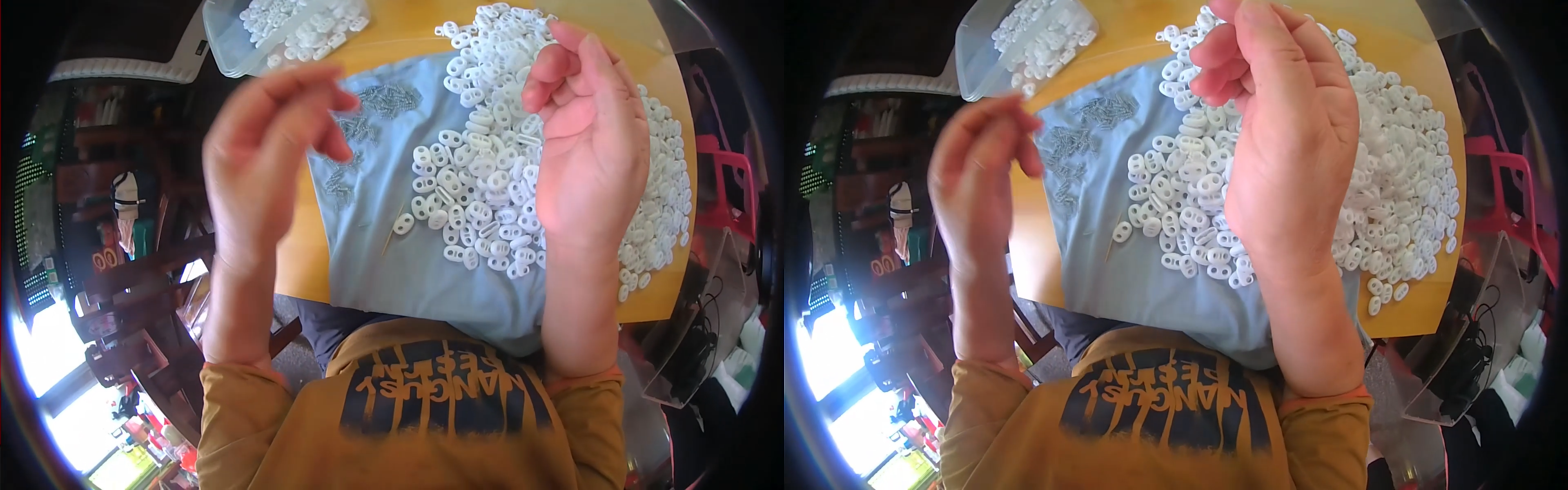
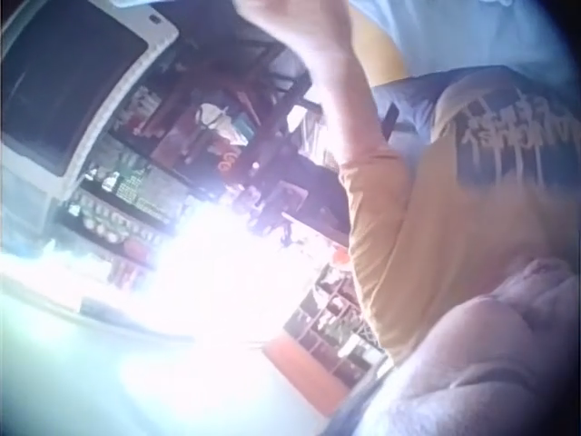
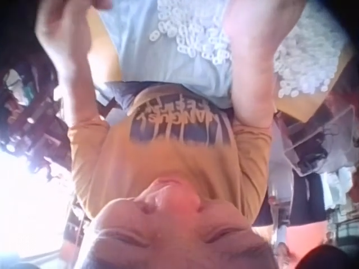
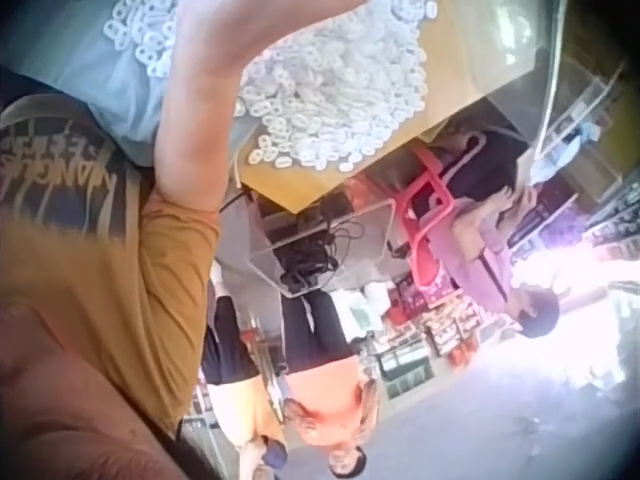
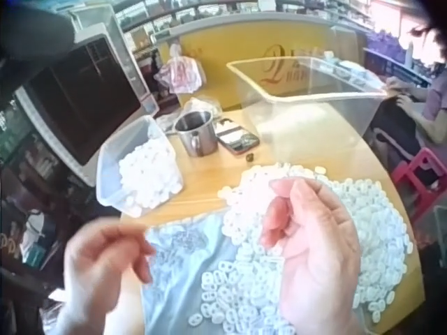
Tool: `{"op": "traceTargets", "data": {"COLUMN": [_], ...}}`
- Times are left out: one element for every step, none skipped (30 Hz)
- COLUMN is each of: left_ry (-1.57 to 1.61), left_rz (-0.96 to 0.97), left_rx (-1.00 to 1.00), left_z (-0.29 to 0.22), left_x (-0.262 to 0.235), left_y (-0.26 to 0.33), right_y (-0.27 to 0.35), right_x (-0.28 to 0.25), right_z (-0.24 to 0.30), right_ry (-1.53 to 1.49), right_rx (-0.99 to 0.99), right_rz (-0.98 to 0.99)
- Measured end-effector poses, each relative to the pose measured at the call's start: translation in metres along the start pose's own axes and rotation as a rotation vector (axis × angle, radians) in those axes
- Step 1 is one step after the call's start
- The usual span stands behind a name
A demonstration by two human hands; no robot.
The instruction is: Assembling small white plastic components by inserting metal pins and aligning parts.
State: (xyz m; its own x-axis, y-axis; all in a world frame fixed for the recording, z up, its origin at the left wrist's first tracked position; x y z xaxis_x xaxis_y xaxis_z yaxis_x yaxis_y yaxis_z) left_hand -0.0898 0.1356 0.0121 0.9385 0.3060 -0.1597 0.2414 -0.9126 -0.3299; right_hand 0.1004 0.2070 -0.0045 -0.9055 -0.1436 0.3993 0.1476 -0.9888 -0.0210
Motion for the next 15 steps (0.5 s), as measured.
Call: {"op": "traceTargets", "data": {"left_ry": [0.005, -0.012, -0.034, -0.256, -0.412, -0.564, -0.582, -0.584, -0.588, -0.585, -0.583, -0.591, -0.599, -0.597, -0.626], "left_rz": [0.05, 0.054, 0.074, 0.137, 0.248, 0.359, 0.356, 0.375, 0.392, 0.408, 0.406, 0.41, 0.415, 0.416, 0.404], "left_rx": [-0.056, -0.151, -0.165, -0.117, 0.079, 0.281, 0.282, 0.273, 0.263, 0.279, 0.277, 0.277, 0.276, 0.276, 0.33], "left_z": [0.008, 0.012, 0.017, 0.019, 0.019, 0.018, 0.016, 0.017, 0.019, 0.022, 0.022, 0.022, 0.023, 0.024, 0.023], "left_x": [0.002, 0.005, 0.005, 0.005, 0.007, 0.01, 0.015, 0.017, 0.019, 0.02, 0.021, 0.022, 0.024, 0.027, 0.03], "left_y": [0.015, 0.028, 0.04, 0.048, 0.053, 0.057, 0.064, 0.07, 0.077, 0.081, 0.083, 0.084, 0.084, 0.085, 0.084], "right_y": [0.0, 0.0, 0.0, 0.0, 0.001, 0.001, 0.002, 0.002, 0.003, 0.003, 0.003, 0.003, 0.003, 0.003, 0.002], "right_x": [-0.001, -0.001, 0.0, 0.001, 0.002, 0.003, 0.002, 0.001, -0.001, -0.001, -0.002, -0.002, -0.002, -0.001, 0.0], "right_z": [-0.001, -0.002, -0.001, -0.001, 0.0, -0.001, -0.003, -0.005, -0.006, -0.006, -0.006, -0.006, -0.005, -0.005, -0.004], "right_ry": [0.003, 0.025, 0.049, 0.072, 0.095, 0.118, 0.121, 0.049, -0.024, -0.022, -0.028, -0.034, -0.032, 0.003, 0.037], "right_rx": [0.009, 0.01, 0.01, 0.01, 0.008, 0.005, 0.008, 0.005, 0.002, 0.004, -0.007, -0.019, -0.018, -0.001, 0.014], "right_rz": [-0.002, 0.015, 0.03, 0.047, 0.064, 0.081, 0.081, 0.102, 0.125, 0.127, 0.128, 0.127, 0.126, 0.117, 0.108]}}
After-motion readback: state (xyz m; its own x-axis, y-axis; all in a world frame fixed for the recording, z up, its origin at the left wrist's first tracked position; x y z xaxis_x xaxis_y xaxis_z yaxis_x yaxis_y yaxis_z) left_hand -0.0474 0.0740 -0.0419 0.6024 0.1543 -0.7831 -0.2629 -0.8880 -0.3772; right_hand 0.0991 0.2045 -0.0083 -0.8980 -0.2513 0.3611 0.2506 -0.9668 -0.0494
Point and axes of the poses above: each hand's wrist, its own y-axis away from the middle knuckle, its own x-axis out of the palm, z = x × y, the point moved 3 cm from there along -y, towards the middle knuckle, and after that the axes turned 12 degrees about x, right-handed, at the moved point
